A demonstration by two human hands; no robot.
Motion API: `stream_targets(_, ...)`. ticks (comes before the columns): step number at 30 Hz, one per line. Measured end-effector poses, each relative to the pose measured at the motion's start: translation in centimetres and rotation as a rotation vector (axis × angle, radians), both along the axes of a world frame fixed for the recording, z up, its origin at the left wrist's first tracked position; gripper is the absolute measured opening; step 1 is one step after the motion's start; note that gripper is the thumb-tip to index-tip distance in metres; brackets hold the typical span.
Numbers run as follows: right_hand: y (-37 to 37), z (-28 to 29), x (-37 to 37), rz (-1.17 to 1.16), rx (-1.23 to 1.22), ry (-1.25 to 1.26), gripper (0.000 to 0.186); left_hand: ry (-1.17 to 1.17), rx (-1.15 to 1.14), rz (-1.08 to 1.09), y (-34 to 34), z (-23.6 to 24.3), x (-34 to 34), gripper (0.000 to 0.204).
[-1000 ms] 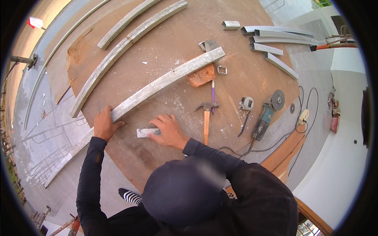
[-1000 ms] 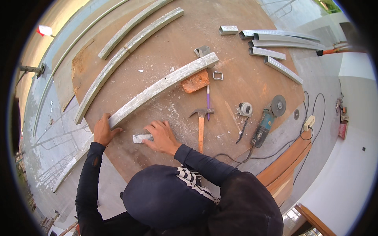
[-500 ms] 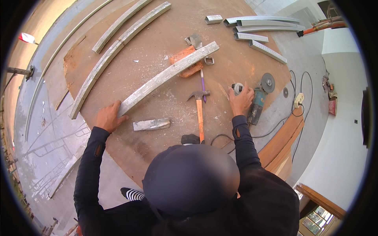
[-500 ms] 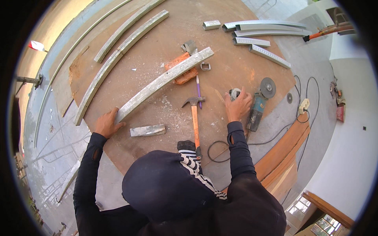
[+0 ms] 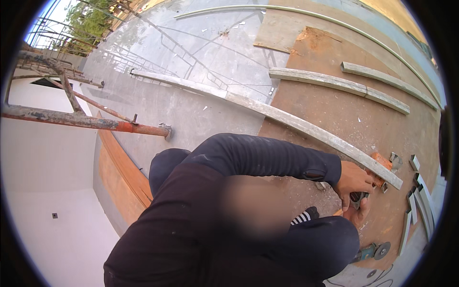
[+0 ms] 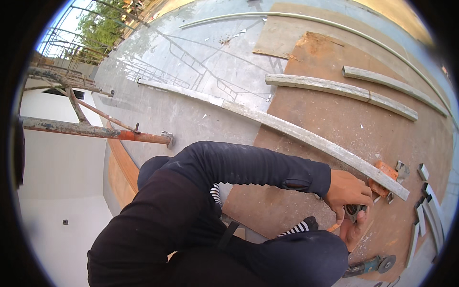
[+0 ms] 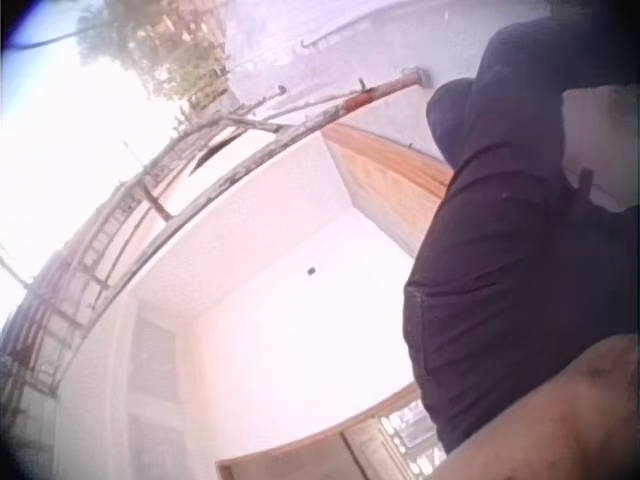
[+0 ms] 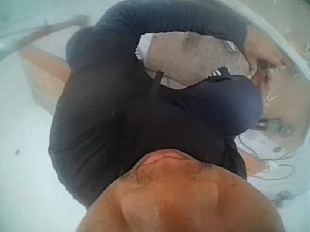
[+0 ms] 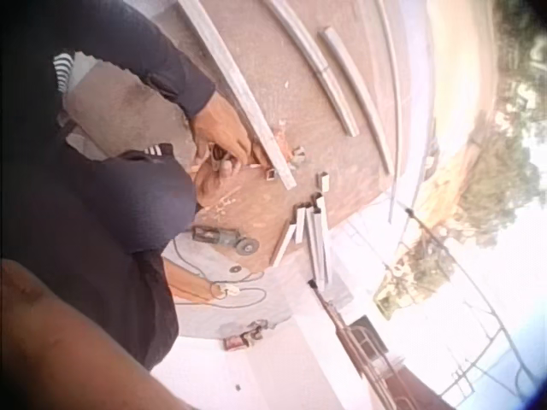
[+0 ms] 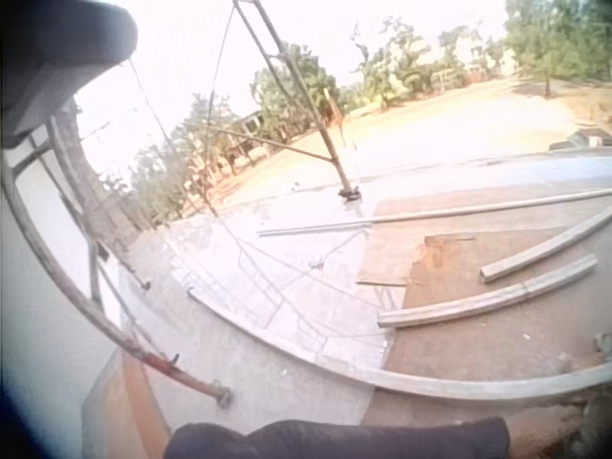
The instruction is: The person measures, marks, and cuts metal bars using a tape measure, a pencil, and an angle grinder on a wooden surface.
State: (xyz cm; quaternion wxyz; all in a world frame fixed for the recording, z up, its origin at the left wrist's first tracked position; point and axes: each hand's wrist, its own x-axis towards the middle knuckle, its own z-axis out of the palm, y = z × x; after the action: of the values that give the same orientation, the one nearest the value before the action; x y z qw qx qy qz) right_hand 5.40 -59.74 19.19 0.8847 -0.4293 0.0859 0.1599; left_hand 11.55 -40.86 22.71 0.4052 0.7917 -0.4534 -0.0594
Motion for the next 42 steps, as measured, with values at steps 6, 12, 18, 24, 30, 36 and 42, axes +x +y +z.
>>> stream_targets(6,6.0,-1.0,1.5,0.087,-0.022,0.068,0.036,-0.022,0.217,0.301,4.0,0.2,0.0,0.033)
stream_targets(12,6.6,-4.3,3.7,0.309,-0.269,0.058,0.025,-0.341,0.349,0.291,8.1,-0.8,-0.9,0.019)
stream_targets(18,9.3,-3.4,1.9,0.381,-0.359,0.012,0.008,-0.326,0.435,0.34,13.5,-2.8,-5.1,0.011)
stream_targets(24,-7.4,-2.8,3.9,-0.131,-0.539,0.152,0.014,0.055,0.558,0.237,22.1,-2.4,-6.5,0.045)
stream_targets(30,-14.2,-4.6,10.3,-0.333,-0.932,0.188,0.025,0.226,0.714,0.584,35.4,-3.6,-11.7,0.035)
stream_targets(36,-18.0,-6.2,15.6,-0.586,-1.104,0.051,0.024,0.287,0.622,0.665,33.5,-2.6,-8.8,0.036)
stream_targets(42,-17.1,-7.4,18.9,-0.675,-1.247,0.21,0.032,0.288,0.61,0.664,33.6,-2.2,-8.6,0.036)
